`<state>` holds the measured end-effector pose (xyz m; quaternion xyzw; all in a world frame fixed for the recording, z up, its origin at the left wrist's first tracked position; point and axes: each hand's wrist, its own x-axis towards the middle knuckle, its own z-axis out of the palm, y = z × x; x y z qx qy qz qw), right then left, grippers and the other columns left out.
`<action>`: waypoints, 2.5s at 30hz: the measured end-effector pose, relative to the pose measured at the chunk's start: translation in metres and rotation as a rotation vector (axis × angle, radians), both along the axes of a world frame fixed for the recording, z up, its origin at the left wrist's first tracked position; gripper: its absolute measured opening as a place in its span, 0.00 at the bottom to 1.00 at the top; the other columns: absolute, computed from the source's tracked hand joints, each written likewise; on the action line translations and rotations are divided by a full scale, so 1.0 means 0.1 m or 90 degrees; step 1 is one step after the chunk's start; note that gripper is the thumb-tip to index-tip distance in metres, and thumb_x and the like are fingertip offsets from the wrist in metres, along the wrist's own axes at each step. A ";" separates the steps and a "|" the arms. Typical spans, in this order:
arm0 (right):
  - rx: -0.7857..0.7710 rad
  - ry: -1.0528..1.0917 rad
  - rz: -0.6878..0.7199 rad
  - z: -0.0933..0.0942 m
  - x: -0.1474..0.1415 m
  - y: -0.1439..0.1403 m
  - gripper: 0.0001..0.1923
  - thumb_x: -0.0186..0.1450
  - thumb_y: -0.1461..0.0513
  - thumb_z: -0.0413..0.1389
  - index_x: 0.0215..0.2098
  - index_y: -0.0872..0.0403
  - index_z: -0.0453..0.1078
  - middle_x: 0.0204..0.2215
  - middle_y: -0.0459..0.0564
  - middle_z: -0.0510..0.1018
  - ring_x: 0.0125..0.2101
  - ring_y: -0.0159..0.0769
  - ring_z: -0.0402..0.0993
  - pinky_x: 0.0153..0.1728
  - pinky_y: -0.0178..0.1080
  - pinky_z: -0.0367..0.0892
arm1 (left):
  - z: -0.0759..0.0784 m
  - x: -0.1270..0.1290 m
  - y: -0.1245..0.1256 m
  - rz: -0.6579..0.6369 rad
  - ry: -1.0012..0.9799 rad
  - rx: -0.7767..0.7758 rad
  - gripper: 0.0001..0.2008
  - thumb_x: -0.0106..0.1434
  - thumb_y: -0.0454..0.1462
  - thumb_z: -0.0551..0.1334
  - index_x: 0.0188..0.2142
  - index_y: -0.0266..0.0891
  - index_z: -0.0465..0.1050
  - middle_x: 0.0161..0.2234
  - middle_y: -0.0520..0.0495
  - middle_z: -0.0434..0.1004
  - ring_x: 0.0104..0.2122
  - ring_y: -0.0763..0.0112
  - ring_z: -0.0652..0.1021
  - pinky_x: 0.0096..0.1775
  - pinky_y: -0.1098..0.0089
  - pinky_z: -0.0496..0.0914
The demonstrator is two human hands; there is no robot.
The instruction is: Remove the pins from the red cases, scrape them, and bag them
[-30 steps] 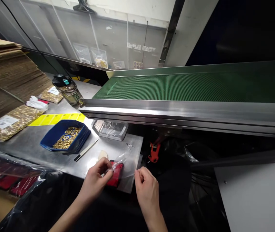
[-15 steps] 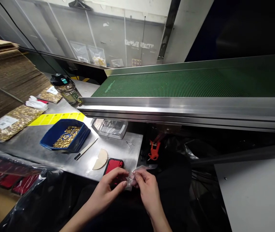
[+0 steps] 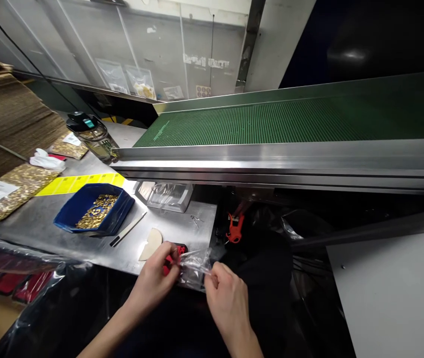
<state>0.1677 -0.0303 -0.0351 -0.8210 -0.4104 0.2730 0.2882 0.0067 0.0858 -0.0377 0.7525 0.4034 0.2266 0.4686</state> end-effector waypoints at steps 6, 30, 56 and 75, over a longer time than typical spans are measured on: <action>-0.055 0.182 0.098 0.09 -0.12 0.04 0.20 0.68 0.55 0.55 0.24 0.51 0.53 0.20 0.38 0.57 0.23 0.30 0.54 0.26 0.34 0.49 | -0.04 0.13 0.07 0.067 -0.037 -0.019 0.12 0.61 0.31 0.59 0.44 0.44 0.67 0.27 0.57 0.66 0.26 0.69 0.70 0.31 0.71 0.63; -0.097 0.962 -0.174 -0.45 -0.86 0.08 0.27 0.62 0.45 0.67 0.50 0.55 0.74 0.52 0.58 0.81 0.40 0.36 0.82 0.37 0.34 0.73 | -0.41 -1.69 -0.44 0.345 -0.067 -0.574 0.27 0.61 0.61 0.66 0.30 0.41 0.63 0.17 0.63 0.52 0.16 0.82 0.46 0.16 0.80 0.43; 0.004 -0.193 0.338 -0.27 -0.32 -0.66 0.07 0.65 0.66 0.57 0.41 0.48 0.71 0.30 0.45 0.80 0.29 0.40 0.79 0.30 0.38 0.65 | -0.39 -0.28 -0.27 -0.007 0.064 -0.012 0.19 0.77 0.43 0.52 0.27 0.42 0.59 0.24 0.55 0.62 0.24 0.70 0.66 0.30 0.70 0.59; 0.010 0.293 -0.119 -0.25 -0.15 -0.58 0.25 0.70 0.44 0.55 0.55 0.50 0.75 0.50 0.55 0.82 0.51 0.51 0.78 0.52 0.42 0.69 | -0.39 0.03 -0.57 -0.091 0.136 0.238 0.08 0.73 0.28 0.51 0.43 0.39 0.67 0.37 0.45 0.72 0.34 0.61 0.75 0.36 0.64 0.73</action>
